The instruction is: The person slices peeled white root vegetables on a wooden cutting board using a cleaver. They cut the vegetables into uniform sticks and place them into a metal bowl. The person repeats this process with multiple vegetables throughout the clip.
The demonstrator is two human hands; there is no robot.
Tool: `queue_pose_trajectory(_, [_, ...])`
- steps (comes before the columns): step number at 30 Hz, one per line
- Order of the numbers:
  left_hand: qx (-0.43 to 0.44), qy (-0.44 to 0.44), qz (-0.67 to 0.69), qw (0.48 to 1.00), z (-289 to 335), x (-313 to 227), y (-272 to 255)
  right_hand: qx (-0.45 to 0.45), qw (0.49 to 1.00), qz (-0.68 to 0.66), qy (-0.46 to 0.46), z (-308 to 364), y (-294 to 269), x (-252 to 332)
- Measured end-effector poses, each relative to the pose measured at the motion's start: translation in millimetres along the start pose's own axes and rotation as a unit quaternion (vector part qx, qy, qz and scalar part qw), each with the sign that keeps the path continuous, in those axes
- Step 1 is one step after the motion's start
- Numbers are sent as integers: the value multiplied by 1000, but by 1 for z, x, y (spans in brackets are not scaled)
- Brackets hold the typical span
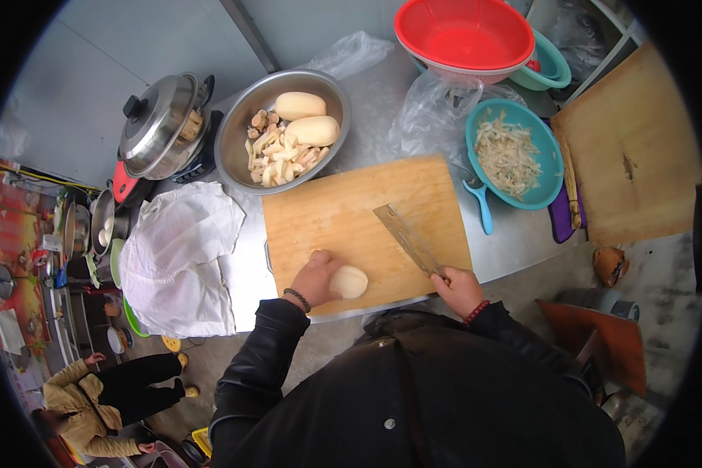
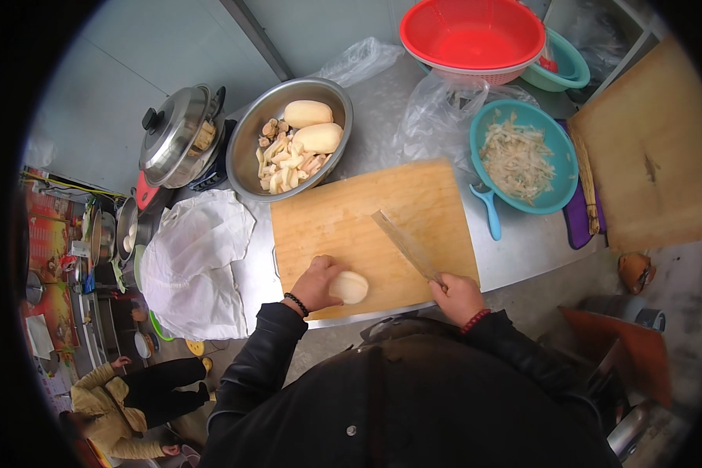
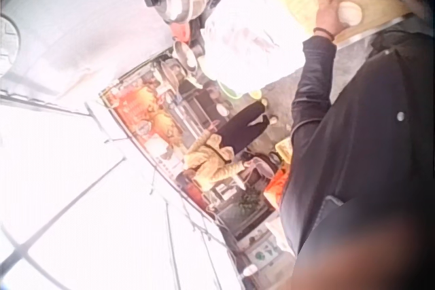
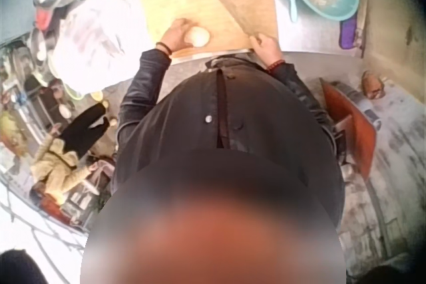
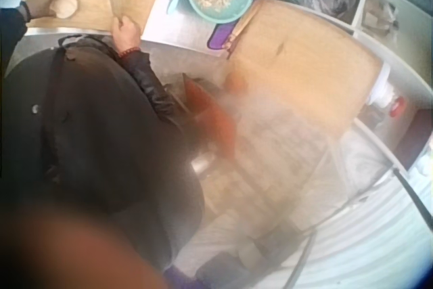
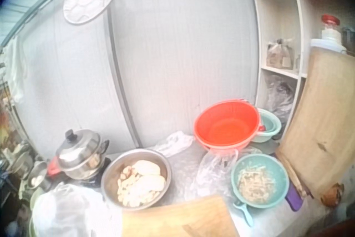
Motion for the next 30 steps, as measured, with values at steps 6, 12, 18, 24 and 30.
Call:
queue_pose_trajectory(6, [-17, -105, 91, 990, 16, -7, 8, 10, 1000, 15, 3, 1, -1, 2])
queue_pose_trajectory(12, [-216, 67, 29, 974, 9, -18, 1, 7, 1000, 3, 10, 3, -3, 3])
queue_pose_trajectory(18, [-277, 110, 0, 955, -18, -12, 21, 13, 1000, 6, 4, 5, -1, 4])
queue_pose_trajectory(24, [-244, 130, -26, 961, -10, -9, 30, 15, 1000, 6, 8, 5, -1, 4])
queue_pose_trajectory(30, [-231, 128, 11, 964, 20, -10, 31, 13, 1000, 13, 6, 3, 1, 2])
Point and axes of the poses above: each hand's wrist, its own z-axis away from the middle knuckle, its own y-axis out of the palm, x = y × z, the point moved 3 cm from there along -z, towards the middle knuckle, and after that the axes turned 8 degrees about z, right-handed, at the moved point
